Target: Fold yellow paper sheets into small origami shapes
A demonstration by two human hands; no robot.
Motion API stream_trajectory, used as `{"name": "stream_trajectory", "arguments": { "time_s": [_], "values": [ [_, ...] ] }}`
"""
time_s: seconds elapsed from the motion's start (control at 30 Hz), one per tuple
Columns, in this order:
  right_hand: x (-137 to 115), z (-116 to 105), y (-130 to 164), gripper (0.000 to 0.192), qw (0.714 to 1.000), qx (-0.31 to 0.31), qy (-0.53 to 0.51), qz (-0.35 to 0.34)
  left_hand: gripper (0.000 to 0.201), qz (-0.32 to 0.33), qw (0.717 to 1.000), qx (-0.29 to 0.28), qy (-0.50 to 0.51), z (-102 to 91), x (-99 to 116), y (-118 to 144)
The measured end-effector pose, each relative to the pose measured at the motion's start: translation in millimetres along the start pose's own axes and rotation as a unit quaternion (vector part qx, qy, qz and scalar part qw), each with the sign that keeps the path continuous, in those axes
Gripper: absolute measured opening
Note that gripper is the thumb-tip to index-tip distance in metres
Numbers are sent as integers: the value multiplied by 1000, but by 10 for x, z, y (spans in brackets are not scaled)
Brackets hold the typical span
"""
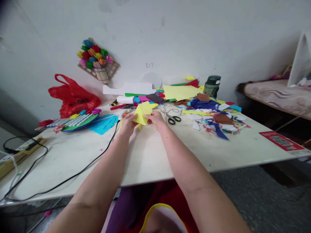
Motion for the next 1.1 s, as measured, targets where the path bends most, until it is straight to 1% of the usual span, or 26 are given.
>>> {"name": "stream_trajectory", "arguments": {
  "time_s": [0.07, 0.17, 0.37, 0.43, 0.57, 0.7, 0.87, 1.1],
  "values": [
    [6, 6, -9, 22, 999, -38, 6, 4, 30, -5, 1000, -7, -3, -30, 15, -16],
    [9, 28, 6, 23, 995, -94, 22, 12, 31, -21, 999, -35, -21, -49, 18, -37],
    [-31, 31, 39, 24, 991, -129, 45, 8, 29, -19, 996, -46, -68, -82, 46, -33],
    [-53, 25, 39, 24, 991, -123, 44, 2, 29, -19, 996, -45, -73, -77, 49, -25],
    [-87, -22, 17, 23, 995, -85, 48, -18, 29, -28, 996, -43, -78, -62, 47, -8],
    [-64, -15, 8, 23, 993, -98, 55, -21, 29, -40, 995, -59, -75, -46, 50, 17],
    [-55, -16, 15, 24, 991, -115, 64, -26, 28, -37, 992, -74, -94, -45, 58, 40],
    [-124, -28, 27, 22, 992, -96, 70, -33, 26, -47, 989, -91, -106, -63, 40, 22]
  ]
}}
Point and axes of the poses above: each hand's wrist, its own y-axis away from the middle knuckle, its own z-axis out of the palm, x = y × z, the point moved 7 cm from there along -y, towards the middle knuckle, and after that the axes turned 13 degrees about -z, right-handed, at the moved point
